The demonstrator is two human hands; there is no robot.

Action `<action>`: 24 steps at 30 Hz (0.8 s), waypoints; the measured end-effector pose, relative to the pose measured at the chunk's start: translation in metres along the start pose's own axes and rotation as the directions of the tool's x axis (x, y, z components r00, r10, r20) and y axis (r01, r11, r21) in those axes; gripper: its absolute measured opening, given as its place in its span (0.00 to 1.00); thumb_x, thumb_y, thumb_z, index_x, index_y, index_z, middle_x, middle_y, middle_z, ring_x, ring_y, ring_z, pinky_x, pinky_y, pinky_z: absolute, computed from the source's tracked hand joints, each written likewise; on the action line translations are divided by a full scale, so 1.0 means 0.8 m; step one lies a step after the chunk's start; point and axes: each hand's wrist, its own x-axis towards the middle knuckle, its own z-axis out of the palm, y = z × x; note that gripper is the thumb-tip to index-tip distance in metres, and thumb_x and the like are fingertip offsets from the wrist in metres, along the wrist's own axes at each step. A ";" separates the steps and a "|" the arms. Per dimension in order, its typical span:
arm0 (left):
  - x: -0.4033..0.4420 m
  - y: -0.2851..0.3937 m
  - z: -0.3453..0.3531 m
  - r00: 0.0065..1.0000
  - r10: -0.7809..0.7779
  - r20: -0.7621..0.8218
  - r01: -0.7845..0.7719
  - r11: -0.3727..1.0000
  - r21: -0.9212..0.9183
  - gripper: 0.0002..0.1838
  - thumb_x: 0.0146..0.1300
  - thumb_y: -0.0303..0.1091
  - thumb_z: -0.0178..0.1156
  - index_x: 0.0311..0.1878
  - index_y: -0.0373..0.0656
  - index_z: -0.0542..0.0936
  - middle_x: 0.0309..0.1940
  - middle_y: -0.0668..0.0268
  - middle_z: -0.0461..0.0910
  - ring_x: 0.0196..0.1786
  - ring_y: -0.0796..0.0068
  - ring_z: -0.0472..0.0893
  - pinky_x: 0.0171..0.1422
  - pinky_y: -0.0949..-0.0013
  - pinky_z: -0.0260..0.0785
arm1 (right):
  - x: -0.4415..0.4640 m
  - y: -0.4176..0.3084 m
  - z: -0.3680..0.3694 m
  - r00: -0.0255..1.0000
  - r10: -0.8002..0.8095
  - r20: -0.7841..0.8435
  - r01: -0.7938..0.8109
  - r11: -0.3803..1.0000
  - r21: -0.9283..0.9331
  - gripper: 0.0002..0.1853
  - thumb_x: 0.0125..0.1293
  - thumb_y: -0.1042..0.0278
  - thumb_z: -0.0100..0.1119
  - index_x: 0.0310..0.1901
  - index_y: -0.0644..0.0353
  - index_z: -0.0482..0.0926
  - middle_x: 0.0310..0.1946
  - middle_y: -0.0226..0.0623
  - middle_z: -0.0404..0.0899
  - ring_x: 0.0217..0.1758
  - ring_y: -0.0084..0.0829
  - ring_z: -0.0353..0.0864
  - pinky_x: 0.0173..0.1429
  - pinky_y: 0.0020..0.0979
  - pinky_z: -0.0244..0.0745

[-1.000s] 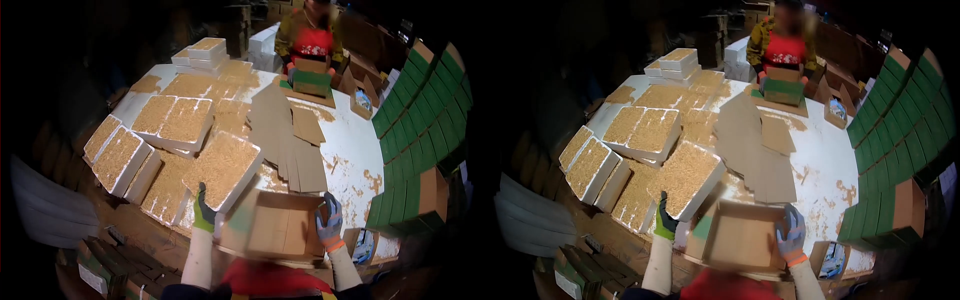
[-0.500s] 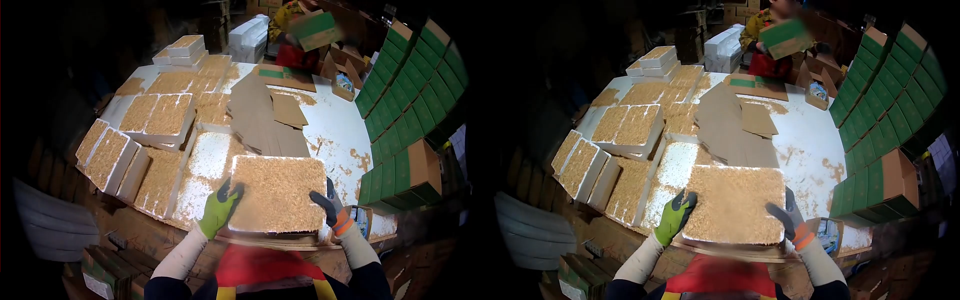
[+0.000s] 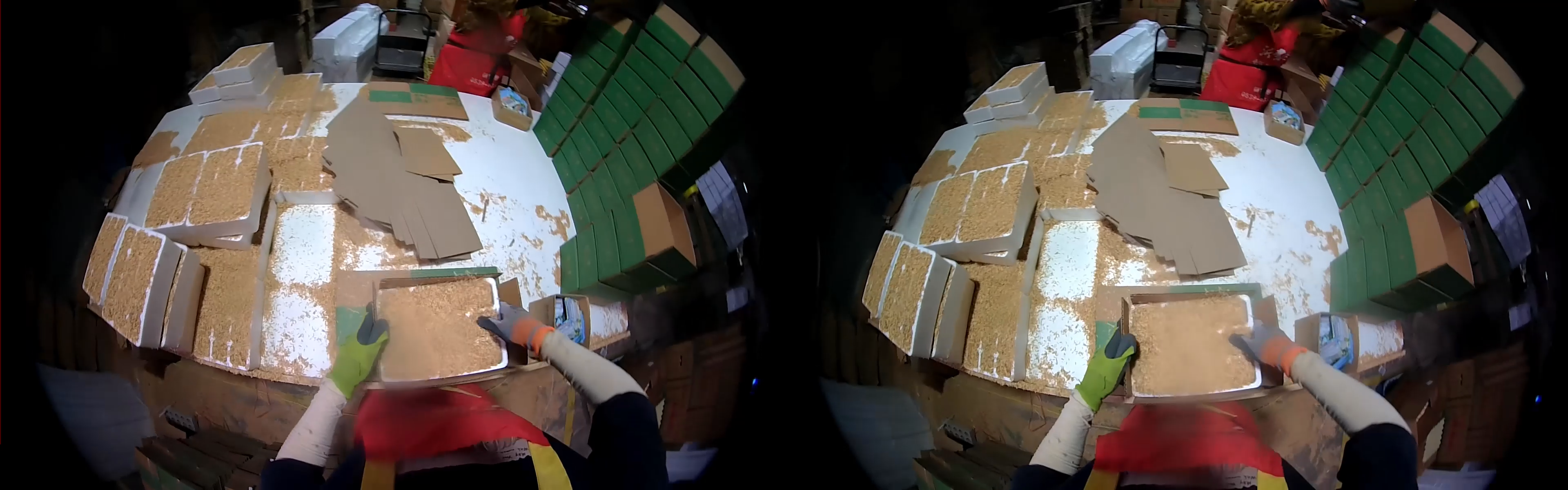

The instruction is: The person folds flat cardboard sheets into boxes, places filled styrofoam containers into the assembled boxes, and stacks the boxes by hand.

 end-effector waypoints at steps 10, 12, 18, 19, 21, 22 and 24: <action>0.040 0.067 -0.067 0.800 -0.531 0.278 0.555 0.832 -0.009 0.24 0.71 0.39 0.61 0.68 0.45 0.74 0.57 0.47 0.80 0.50 0.51 0.85 0.53 0.57 0.78 | 0.027 -0.043 0.032 0.955 -0.188 0.228 0.295 0.595 -0.748 0.15 0.65 0.57 0.60 0.49 0.49 0.88 0.48 0.39 0.87 0.52 0.41 0.87 0.52 0.42 0.82; 0.071 0.082 -0.071 0.960 -0.281 -0.021 0.281 0.950 0.134 0.25 0.69 0.41 0.64 0.67 0.45 0.76 0.51 0.51 0.85 0.44 0.61 0.86 0.48 0.63 0.78 | 0.002 -0.033 0.041 0.907 -0.386 -0.171 0.231 0.793 -0.563 0.25 0.76 0.45 0.42 0.42 0.56 0.83 0.39 0.40 0.88 0.42 0.47 0.87 0.48 0.46 0.79; 0.266 0.109 0.007 0.921 0.275 0.275 -0.383 0.762 0.523 0.26 0.63 0.46 0.67 0.62 0.45 0.79 0.58 0.61 0.81 0.61 0.52 0.79 0.66 0.55 0.70 | -0.090 0.012 0.004 0.701 -0.340 -0.626 0.555 0.813 0.179 0.13 0.67 0.60 0.64 0.46 0.58 0.81 0.35 0.42 0.87 0.35 0.43 0.87 0.41 0.40 0.81; 0.305 0.096 0.033 0.841 0.244 0.483 -0.523 0.595 0.610 0.31 0.61 0.51 0.66 0.65 0.48 0.76 0.64 0.62 0.77 0.68 0.52 0.72 0.70 0.50 0.66 | -0.093 0.036 0.000 0.618 -0.250 -0.745 0.640 0.710 0.293 0.15 0.63 0.65 0.68 0.51 0.57 0.82 0.37 0.42 0.87 0.35 0.43 0.87 0.39 0.39 0.81; 0.356 0.063 0.096 0.790 0.154 0.594 -0.588 0.464 0.663 0.45 0.53 0.60 0.69 0.70 0.47 0.69 0.71 0.51 0.67 0.72 0.44 0.65 0.72 0.42 0.60 | -0.086 0.092 -0.002 0.490 -0.143 -0.860 0.604 0.767 0.216 0.16 0.62 0.69 0.68 0.51 0.58 0.81 0.36 0.41 0.87 0.34 0.43 0.86 0.39 0.38 0.81; 0.371 0.053 0.136 0.779 0.105 0.618 -0.593 0.444 0.672 0.50 0.50 0.63 0.70 0.72 0.45 0.67 0.73 0.48 0.64 0.73 0.41 0.63 0.72 0.40 0.59 | -0.094 0.125 0.005 0.332 -0.059 -0.942 0.530 0.837 0.134 0.16 0.62 0.72 0.68 0.52 0.59 0.81 0.36 0.41 0.87 0.34 0.43 0.86 0.39 0.36 0.81; 0.395 0.043 0.188 0.777 0.033 0.629 -0.615 0.259 0.745 0.54 0.46 0.65 0.72 0.72 0.43 0.65 0.73 0.43 0.61 0.72 0.40 0.63 0.72 0.38 0.59 | -0.094 0.204 0.032 0.356 0.204 -0.912 0.296 0.901 0.317 0.12 0.65 0.75 0.65 0.50 0.62 0.83 0.41 0.42 0.87 0.37 0.38 0.87 0.44 0.33 0.80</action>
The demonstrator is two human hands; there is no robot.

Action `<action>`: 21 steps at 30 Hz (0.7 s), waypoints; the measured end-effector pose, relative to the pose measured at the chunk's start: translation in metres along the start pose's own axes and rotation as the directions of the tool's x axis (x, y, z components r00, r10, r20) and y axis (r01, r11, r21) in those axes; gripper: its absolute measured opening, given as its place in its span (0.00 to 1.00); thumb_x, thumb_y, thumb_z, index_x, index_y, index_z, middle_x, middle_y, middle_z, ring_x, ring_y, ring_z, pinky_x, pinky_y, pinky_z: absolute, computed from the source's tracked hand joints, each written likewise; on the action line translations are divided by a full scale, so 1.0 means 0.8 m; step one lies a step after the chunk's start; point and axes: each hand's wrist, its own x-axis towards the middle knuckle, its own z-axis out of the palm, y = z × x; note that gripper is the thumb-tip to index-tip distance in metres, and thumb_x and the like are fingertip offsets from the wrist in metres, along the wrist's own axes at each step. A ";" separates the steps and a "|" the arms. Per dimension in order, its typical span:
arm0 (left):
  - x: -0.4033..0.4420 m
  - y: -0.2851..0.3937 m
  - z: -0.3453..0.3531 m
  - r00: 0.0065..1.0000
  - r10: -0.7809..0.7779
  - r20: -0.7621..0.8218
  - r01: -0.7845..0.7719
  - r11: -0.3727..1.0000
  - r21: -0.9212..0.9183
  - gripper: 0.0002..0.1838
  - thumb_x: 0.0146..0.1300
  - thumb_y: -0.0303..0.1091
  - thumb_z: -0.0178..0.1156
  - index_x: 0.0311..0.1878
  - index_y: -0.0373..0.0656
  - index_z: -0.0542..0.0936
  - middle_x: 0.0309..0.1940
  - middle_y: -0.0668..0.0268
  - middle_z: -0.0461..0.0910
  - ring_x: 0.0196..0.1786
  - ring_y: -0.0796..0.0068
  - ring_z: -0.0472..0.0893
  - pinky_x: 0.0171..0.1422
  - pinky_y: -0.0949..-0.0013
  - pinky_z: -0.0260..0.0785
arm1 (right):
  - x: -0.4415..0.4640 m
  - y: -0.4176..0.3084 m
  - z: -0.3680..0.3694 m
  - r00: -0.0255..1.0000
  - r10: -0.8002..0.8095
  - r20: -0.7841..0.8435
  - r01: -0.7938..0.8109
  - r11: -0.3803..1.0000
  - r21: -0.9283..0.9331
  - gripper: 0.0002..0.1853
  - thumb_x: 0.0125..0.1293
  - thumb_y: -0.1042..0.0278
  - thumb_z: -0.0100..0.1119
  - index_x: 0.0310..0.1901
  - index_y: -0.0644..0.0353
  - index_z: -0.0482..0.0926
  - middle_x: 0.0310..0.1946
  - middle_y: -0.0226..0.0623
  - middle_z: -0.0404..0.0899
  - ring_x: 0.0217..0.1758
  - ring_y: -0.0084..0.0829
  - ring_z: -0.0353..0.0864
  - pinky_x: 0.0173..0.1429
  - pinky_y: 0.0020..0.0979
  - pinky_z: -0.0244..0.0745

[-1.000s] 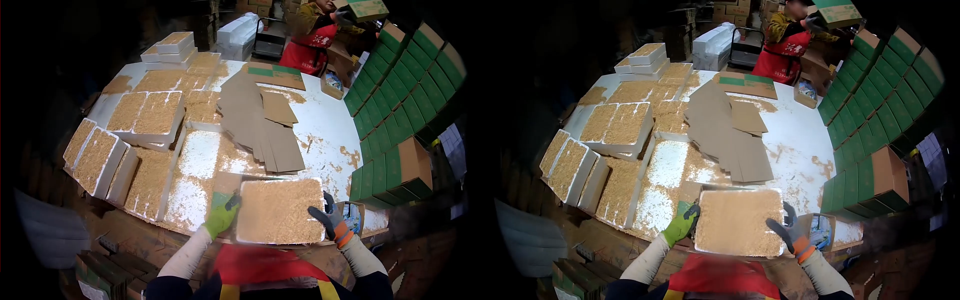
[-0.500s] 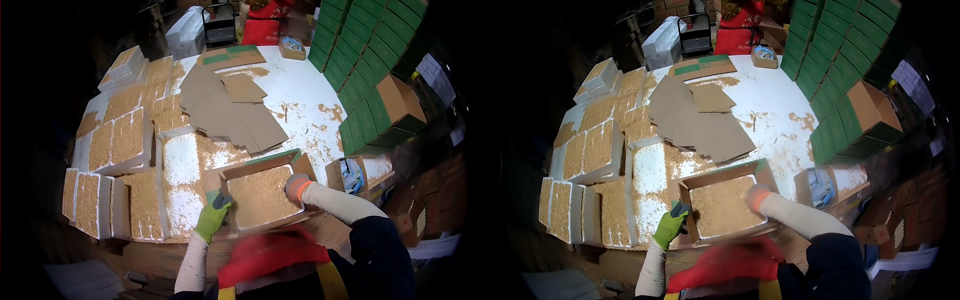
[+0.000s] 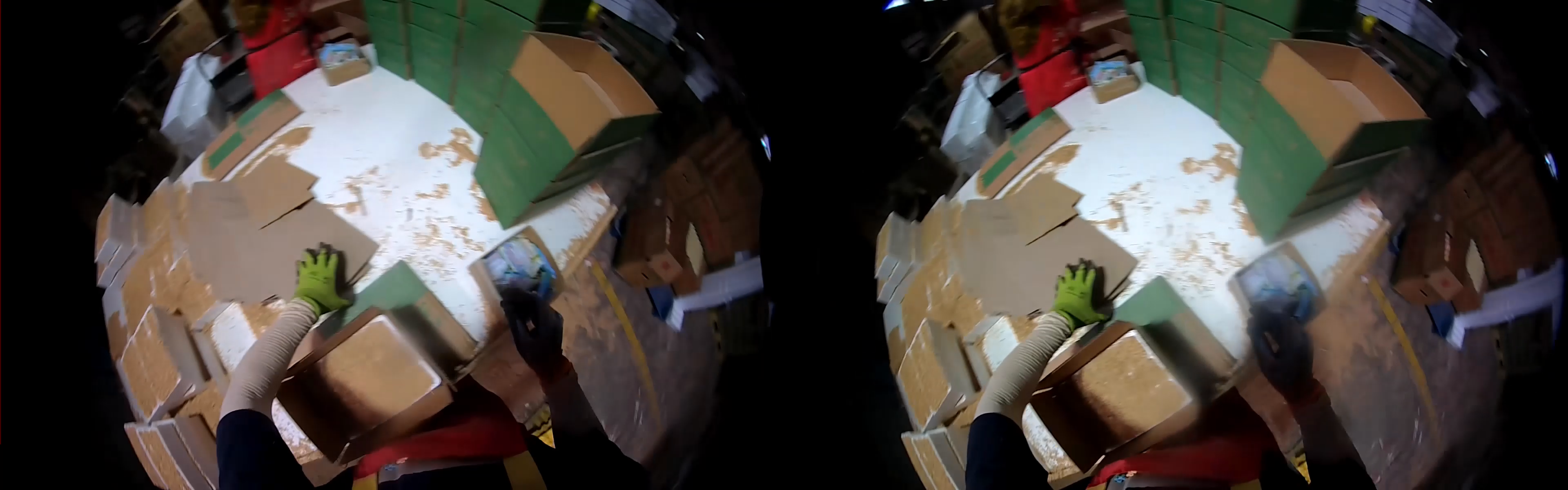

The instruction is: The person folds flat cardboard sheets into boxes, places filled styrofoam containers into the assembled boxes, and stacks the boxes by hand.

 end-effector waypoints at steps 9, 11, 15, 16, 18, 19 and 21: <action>-0.025 -0.079 0.054 0.990 0.011 0.142 -0.028 0.992 0.121 0.22 0.64 0.38 0.59 0.60 0.43 0.72 0.52 0.56 0.79 0.47 0.54 0.83 0.51 0.56 0.75 | 0.078 0.116 -0.002 0.992 0.128 -0.008 -0.115 0.866 -0.486 0.14 0.63 0.60 0.67 0.46 0.57 0.83 0.40 0.43 0.80 0.43 0.45 0.80 0.46 0.44 0.77; -0.050 -0.109 0.080 0.999 -0.025 0.033 0.022 0.995 0.102 0.17 0.62 0.36 0.59 0.55 0.49 0.75 0.46 0.62 0.80 0.47 0.58 0.82 0.52 0.54 0.72 | 0.083 0.132 0.025 0.993 0.117 0.012 -0.086 0.791 -0.606 0.13 0.62 0.59 0.67 0.44 0.56 0.84 0.41 0.44 0.80 0.46 0.45 0.79 0.49 0.46 0.76; -0.101 -0.122 0.040 0.954 -0.237 -0.183 0.241 0.971 -0.001 0.14 0.57 0.33 0.58 0.48 0.49 0.77 0.41 0.61 0.80 0.49 0.57 0.79 0.56 0.53 0.67 | 0.082 0.170 0.026 0.998 0.062 -0.033 -0.070 0.864 -0.499 0.11 0.60 0.58 0.68 0.38 0.56 0.85 0.40 0.44 0.81 0.47 0.45 0.79 0.51 0.46 0.75; -0.119 -0.127 0.031 0.872 -0.266 -0.411 0.234 0.964 -0.128 0.11 0.58 0.31 0.57 0.45 0.47 0.79 0.40 0.59 0.80 0.46 0.55 0.80 0.51 0.52 0.68 | 0.078 0.155 0.016 0.990 0.139 -0.014 -0.134 0.922 -0.364 0.11 0.60 0.58 0.69 0.37 0.57 0.85 0.41 0.43 0.81 0.48 0.45 0.79 0.53 0.46 0.75; -0.147 -0.139 0.005 0.742 -0.475 -0.472 0.297 0.865 -0.404 0.12 0.60 0.29 0.57 0.47 0.43 0.80 0.41 0.55 0.81 0.45 0.50 0.80 0.51 0.53 0.71 | 0.081 0.112 -0.007 1.000 -0.023 -0.010 0.019 0.947 -0.322 0.09 0.59 0.62 0.68 0.35 0.58 0.85 0.39 0.41 0.81 0.49 0.44 0.79 0.54 0.44 0.75; -0.159 -0.141 -0.002 0.656 -0.560 -0.506 0.282 0.804 -0.524 0.12 0.61 0.28 0.57 0.49 0.41 0.80 0.43 0.54 0.81 0.46 0.48 0.80 0.52 0.54 0.72 | 0.078 0.083 -0.004 0.994 -0.090 -0.057 0.072 0.963 -0.260 0.08 0.59 0.64 0.68 0.35 0.58 0.85 0.39 0.40 0.81 0.50 0.44 0.79 0.55 0.44 0.74; -0.192 -0.154 -0.023 0.575 -0.736 -0.358 0.233 0.567 -0.790 0.15 0.65 0.28 0.58 0.54 0.34 0.78 0.45 0.53 0.82 0.47 0.53 0.81 0.55 0.59 0.73 | 0.071 -0.006 0.014 0.967 -0.254 0.009 0.254 0.965 -0.064 0.08 0.58 0.68 0.67 0.38 0.58 0.86 0.42 0.40 0.81 0.51 0.44 0.79 0.56 0.43 0.74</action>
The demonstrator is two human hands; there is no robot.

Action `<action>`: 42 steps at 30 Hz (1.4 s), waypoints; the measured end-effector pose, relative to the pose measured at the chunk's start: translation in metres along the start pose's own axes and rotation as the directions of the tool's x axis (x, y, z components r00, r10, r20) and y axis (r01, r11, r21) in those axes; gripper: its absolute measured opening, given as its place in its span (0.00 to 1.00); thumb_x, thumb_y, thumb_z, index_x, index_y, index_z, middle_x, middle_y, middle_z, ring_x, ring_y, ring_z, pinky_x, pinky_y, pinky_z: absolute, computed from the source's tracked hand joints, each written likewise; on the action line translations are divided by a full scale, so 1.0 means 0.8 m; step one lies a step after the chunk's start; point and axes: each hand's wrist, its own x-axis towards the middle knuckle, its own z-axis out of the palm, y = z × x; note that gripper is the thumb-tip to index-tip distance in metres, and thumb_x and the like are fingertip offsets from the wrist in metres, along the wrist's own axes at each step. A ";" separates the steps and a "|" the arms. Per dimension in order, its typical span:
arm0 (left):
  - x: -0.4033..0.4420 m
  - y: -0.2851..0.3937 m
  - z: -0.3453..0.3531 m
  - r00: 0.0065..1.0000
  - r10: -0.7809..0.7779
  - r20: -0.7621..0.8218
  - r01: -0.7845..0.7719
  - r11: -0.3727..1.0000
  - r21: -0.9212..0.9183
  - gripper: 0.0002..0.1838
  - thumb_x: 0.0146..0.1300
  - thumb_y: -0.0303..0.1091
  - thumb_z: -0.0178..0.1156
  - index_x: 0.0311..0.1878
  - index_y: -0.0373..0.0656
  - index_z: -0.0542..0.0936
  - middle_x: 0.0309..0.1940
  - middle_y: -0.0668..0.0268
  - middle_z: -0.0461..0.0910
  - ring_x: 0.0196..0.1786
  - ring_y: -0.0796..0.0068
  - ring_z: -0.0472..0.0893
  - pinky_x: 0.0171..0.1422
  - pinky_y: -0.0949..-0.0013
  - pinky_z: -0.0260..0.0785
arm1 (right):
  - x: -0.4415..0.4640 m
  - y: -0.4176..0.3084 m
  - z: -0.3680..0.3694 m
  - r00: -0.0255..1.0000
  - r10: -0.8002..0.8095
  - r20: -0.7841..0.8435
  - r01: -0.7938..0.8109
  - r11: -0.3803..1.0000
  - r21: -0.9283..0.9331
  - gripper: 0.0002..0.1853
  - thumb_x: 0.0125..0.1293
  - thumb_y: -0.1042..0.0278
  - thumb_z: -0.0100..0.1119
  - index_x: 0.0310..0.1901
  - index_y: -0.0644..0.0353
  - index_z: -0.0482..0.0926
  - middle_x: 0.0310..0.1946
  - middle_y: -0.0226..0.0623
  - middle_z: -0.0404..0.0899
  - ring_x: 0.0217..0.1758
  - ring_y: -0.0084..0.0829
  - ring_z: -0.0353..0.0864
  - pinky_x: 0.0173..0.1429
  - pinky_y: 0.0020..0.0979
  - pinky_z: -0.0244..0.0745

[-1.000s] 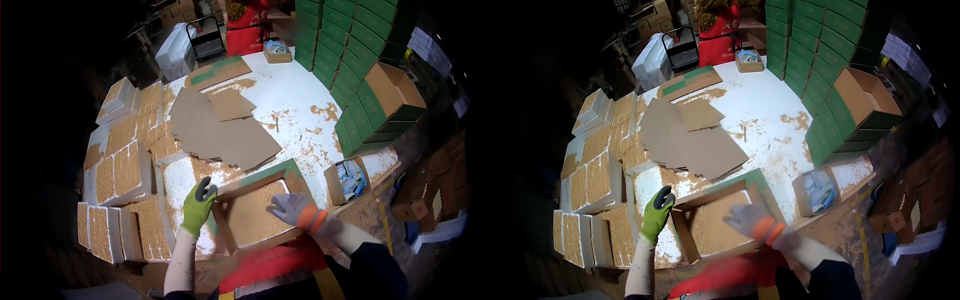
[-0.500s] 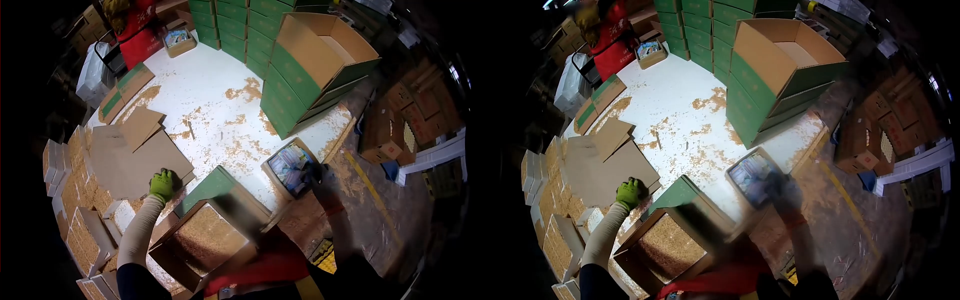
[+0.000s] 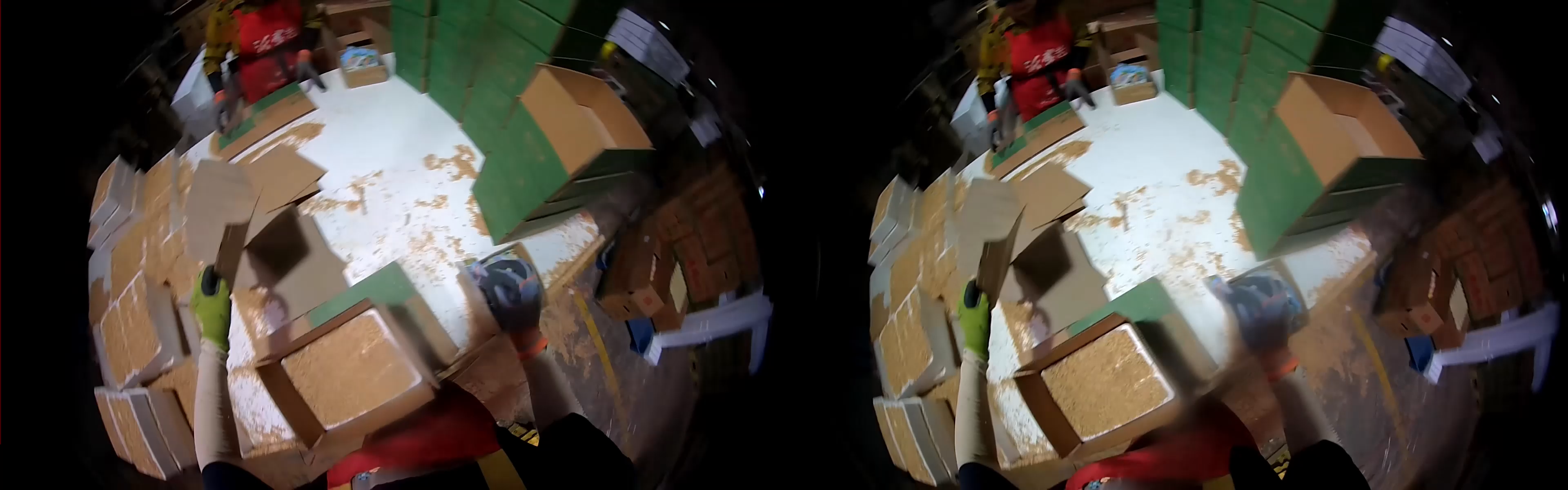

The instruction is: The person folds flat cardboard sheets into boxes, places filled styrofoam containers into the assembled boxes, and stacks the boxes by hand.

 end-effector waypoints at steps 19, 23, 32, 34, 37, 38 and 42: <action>-0.196 0.071 -0.071 0.386 0.575 0.721 -0.801 0.597 -0.046 0.10 0.61 0.37 0.57 0.40 0.49 0.85 0.53 0.62 0.79 0.62 0.60 0.75 0.72 0.55 0.63 | -0.067 -0.227 0.159 0.400 -0.114 0.909 0.655 0.729 -0.197 0.39 0.55 0.36 0.67 0.63 0.51 0.75 0.66 0.43 0.70 0.70 0.49 0.66 0.72 0.50 0.60; -0.215 0.100 -0.141 0.577 0.585 0.570 -0.659 0.746 -0.099 0.17 0.60 0.38 0.62 0.52 0.47 0.84 0.59 0.60 0.79 0.64 0.57 0.75 0.73 0.53 0.63 | -0.056 -0.211 0.111 0.720 -0.307 0.622 0.380 0.925 0.017 0.30 0.52 0.55 0.73 0.56 0.56 0.77 0.57 0.45 0.75 0.61 0.47 0.74 0.64 0.45 0.71; -0.313 0.047 -0.035 0.866 0.377 0.329 -0.376 0.924 -0.070 0.31 0.52 0.47 0.74 0.57 0.43 0.80 0.64 0.53 0.74 0.64 0.48 0.72 0.68 0.46 0.65 | -0.089 -0.143 0.141 0.504 -0.191 0.842 0.254 0.965 0.067 0.30 0.54 0.55 0.74 0.56 0.63 0.81 0.52 0.41 0.79 0.58 0.38 0.78 0.63 0.39 0.75; -0.301 0.056 -0.034 0.943 0.260 0.209 -0.255 0.966 -0.055 0.34 0.46 0.44 0.78 0.57 0.44 0.79 0.63 0.50 0.73 0.65 0.46 0.70 0.67 0.46 0.64 | -0.087 -0.125 0.151 0.755 -0.126 0.643 -0.012 0.979 0.206 0.33 0.54 0.51 0.76 0.58 0.63 0.79 0.52 0.43 0.78 0.58 0.40 0.78 0.66 0.39 0.73; -0.340 0.035 0.024 0.940 -0.340 -0.006 0.276 0.772 -0.573 0.50 0.43 0.43 0.83 0.66 0.31 0.68 0.68 0.48 0.65 0.67 0.53 0.68 0.71 0.52 0.63 | -0.135 -0.034 0.208 0.838 0.148 0.526 -0.142 0.989 -0.053 0.46 0.61 0.37 0.67 0.68 0.69 0.67 0.64 0.55 0.70 0.66 0.53 0.70 0.72 0.46 0.65; -0.367 0.007 0.060 0.887 -0.459 0.059 0.424 0.755 -0.500 0.56 0.45 0.43 0.83 0.71 0.27 0.61 0.72 0.48 0.60 0.70 0.54 0.66 0.74 0.54 0.61 | -0.215 0.082 0.322 0.793 0.205 0.574 0.082 0.897 -0.434 0.47 0.67 0.35 0.57 0.74 0.67 0.59 0.72 0.56 0.63 0.72 0.54 0.65 0.75 0.48 0.61; -0.321 0.076 -0.010 0.965 -0.254 -0.070 0.255 0.967 0.010 0.32 0.65 0.50 0.65 0.64 0.36 0.75 0.63 0.41 0.73 0.66 0.50 0.72 0.71 0.51 0.62 | -0.147 -0.064 0.226 0.751 0.146 0.644 -0.453 0.823 0.342 0.47 0.63 0.47 0.70 0.77 0.57 0.57 0.75 0.42 0.61 0.76 0.38 0.60 0.78 0.40 0.56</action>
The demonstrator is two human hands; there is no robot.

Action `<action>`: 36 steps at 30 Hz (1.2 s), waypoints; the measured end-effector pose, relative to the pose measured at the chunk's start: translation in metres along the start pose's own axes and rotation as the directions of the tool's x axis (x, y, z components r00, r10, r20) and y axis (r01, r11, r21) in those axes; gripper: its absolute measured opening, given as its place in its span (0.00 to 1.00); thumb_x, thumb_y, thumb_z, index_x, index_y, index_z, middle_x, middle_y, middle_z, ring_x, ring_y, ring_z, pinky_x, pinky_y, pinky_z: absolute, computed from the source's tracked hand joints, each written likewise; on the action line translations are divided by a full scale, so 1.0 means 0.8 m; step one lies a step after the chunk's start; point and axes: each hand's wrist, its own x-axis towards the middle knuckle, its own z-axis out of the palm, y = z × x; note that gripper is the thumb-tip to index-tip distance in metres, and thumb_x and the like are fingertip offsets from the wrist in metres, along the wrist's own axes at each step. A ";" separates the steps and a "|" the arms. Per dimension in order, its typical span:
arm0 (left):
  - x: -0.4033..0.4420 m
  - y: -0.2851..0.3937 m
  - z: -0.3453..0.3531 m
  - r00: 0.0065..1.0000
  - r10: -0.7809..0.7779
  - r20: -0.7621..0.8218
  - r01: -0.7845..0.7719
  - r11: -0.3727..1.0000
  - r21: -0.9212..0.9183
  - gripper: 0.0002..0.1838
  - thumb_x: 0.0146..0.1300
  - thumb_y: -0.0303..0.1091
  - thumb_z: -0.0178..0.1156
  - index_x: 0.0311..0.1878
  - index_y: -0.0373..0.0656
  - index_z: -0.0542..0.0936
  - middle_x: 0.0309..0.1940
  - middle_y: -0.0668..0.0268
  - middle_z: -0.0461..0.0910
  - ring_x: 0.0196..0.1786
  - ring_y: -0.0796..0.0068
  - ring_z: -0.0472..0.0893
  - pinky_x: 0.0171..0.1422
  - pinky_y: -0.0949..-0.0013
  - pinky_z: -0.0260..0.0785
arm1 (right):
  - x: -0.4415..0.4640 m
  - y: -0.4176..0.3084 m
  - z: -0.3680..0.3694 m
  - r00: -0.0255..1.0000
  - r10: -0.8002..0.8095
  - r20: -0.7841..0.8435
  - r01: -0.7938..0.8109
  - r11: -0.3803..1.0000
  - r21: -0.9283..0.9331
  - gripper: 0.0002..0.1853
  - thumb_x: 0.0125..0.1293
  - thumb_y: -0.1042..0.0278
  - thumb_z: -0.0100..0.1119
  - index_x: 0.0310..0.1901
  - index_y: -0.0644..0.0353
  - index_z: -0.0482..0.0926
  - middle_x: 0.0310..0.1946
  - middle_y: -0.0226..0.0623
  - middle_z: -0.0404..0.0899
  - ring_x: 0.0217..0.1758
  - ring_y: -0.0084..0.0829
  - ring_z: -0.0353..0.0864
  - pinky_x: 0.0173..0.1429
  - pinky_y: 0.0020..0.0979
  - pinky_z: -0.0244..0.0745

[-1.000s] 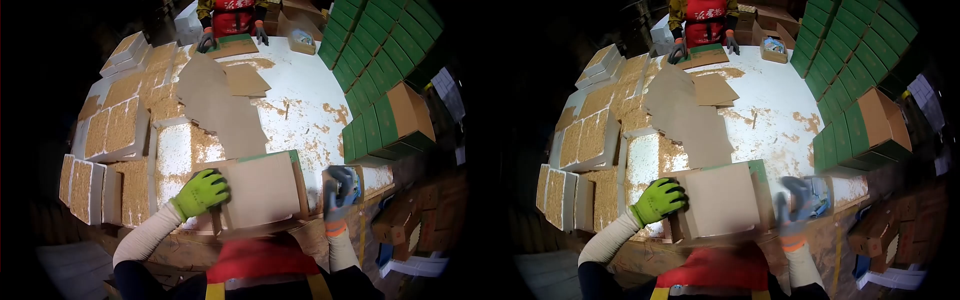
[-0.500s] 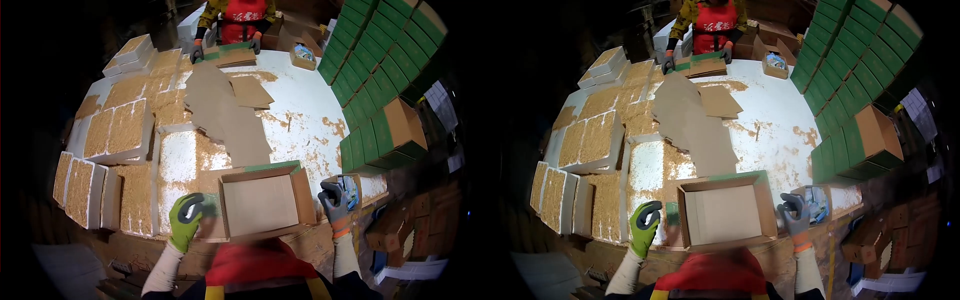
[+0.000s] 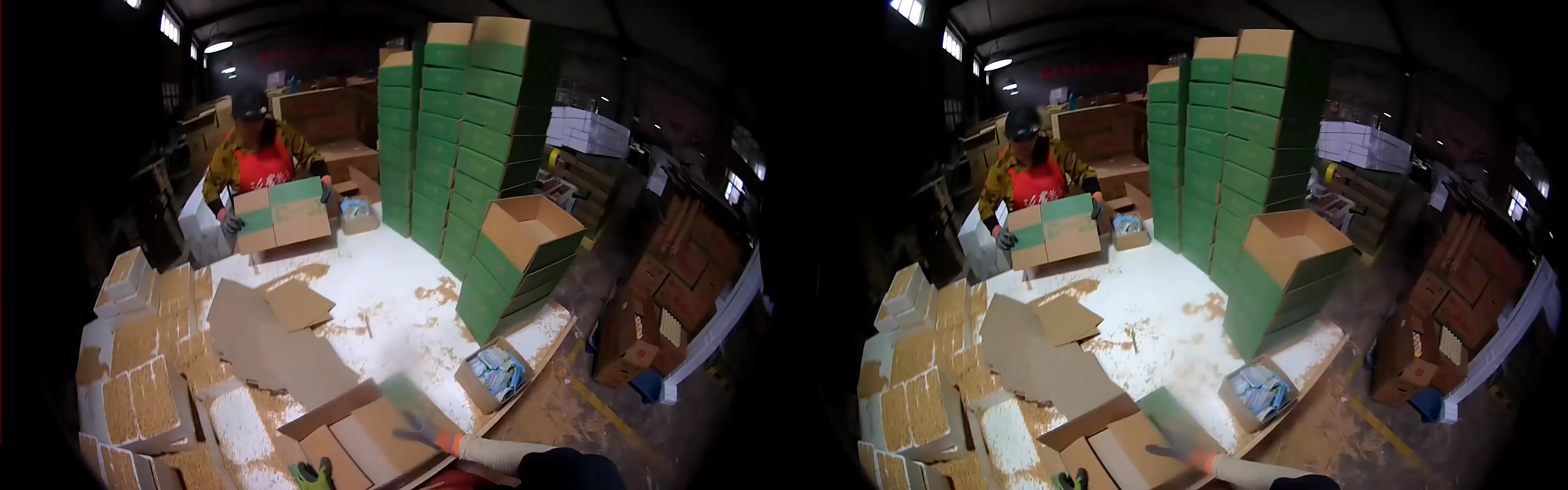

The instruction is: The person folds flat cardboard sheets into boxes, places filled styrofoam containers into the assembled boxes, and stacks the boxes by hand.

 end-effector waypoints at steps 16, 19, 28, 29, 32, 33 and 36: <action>0.187 0.584 0.262 0.611 0.518 0.599 0.735 -0.090 -0.672 0.34 0.72 0.60 0.55 0.70 0.43 0.70 0.65 0.61 0.74 0.66 0.62 0.74 0.72 0.54 0.69 | 0.019 -0.016 -0.733 0.158 -0.472 -0.867 0.210 0.874 -0.438 0.29 0.72 0.55 0.58 0.66 0.68 0.71 0.63 0.50 0.76 0.65 0.40 0.74 0.68 0.38 0.68; 0.151 0.680 0.294 0.498 0.564 0.659 0.721 0.153 -0.676 0.43 0.69 0.68 0.54 0.74 0.43 0.66 0.69 0.60 0.71 0.69 0.63 0.71 0.72 0.56 0.68 | 0.043 0.056 -0.758 0.161 -0.575 -0.802 0.118 0.818 -0.563 0.26 0.75 0.57 0.55 0.66 0.68 0.71 0.63 0.50 0.75 0.66 0.41 0.74 0.69 0.37 0.68; 0.139 0.726 0.379 0.472 0.473 0.744 0.257 0.734 -0.629 0.51 0.69 0.77 0.34 0.73 0.36 0.63 0.62 0.51 0.73 0.59 0.59 0.76 0.59 0.56 0.73 | 0.094 0.115 -0.765 0.141 -0.726 -0.673 0.092 0.686 -0.721 0.21 0.80 0.63 0.47 0.66 0.67 0.71 0.65 0.50 0.74 0.67 0.42 0.73 0.69 0.37 0.67; 0.140 0.724 0.389 0.492 0.521 0.698 0.226 0.697 -0.680 0.52 0.68 0.78 0.33 0.73 0.37 0.64 0.61 0.54 0.74 0.60 0.60 0.75 0.57 0.51 0.73 | 0.092 0.107 -0.766 0.132 -0.712 -0.690 0.086 0.702 -0.707 0.21 0.80 0.63 0.47 0.66 0.67 0.71 0.65 0.50 0.73 0.67 0.42 0.73 0.69 0.37 0.67; 0.124 0.729 0.370 0.579 0.489 0.652 0.295 0.620 -0.727 0.51 0.67 0.78 0.36 0.75 0.41 0.62 0.66 0.58 0.72 0.67 0.61 0.70 0.63 0.52 0.67 | 0.086 0.094 -0.759 0.134 -0.668 -0.732 0.062 0.742 -0.667 0.21 0.80 0.63 0.46 0.67 0.68 0.70 0.65 0.50 0.73 0.66 0.42 0.73 0.70 0.37 0.66; 0.124 0.727 0.357 0.553 0.399 0.731 0.389 0.653 -0.650 0.50 0.68 0.77 0.39 0.76 0.42 0.61 0.68 0.59 0.70 0.66 0.62 0.70 0.66 0.54 0.66 | 0.082 0.088 -0.756 0.137 -0.651 -0.747 0.047 0.757 -0.651 0.22 0.80 0.62 0.46 0.67 0.68 0.70 0.65 0.50 0.72 0.66 0.42 0.73 0.70 0.38 0.66; 0.161 0.659 0.373 0.330 0.333 0.883 0.699 0.543 -0.466 0.49 0.66 0.77 0.46 0.72 0.39 0.64 0.55 0.63 0.76 0.49 0.67 0.78 0.56 0.55 0.73 | 0.063 0.067 -0.738 0.114 -0.552 -0.826 0.001 0.831 -0.556 0.22 0.81 0.62 0.46 0.67 0.69 0.69 0.66 0.50 0.72 0.65 0.42 0.73 0.71 0.38 0.65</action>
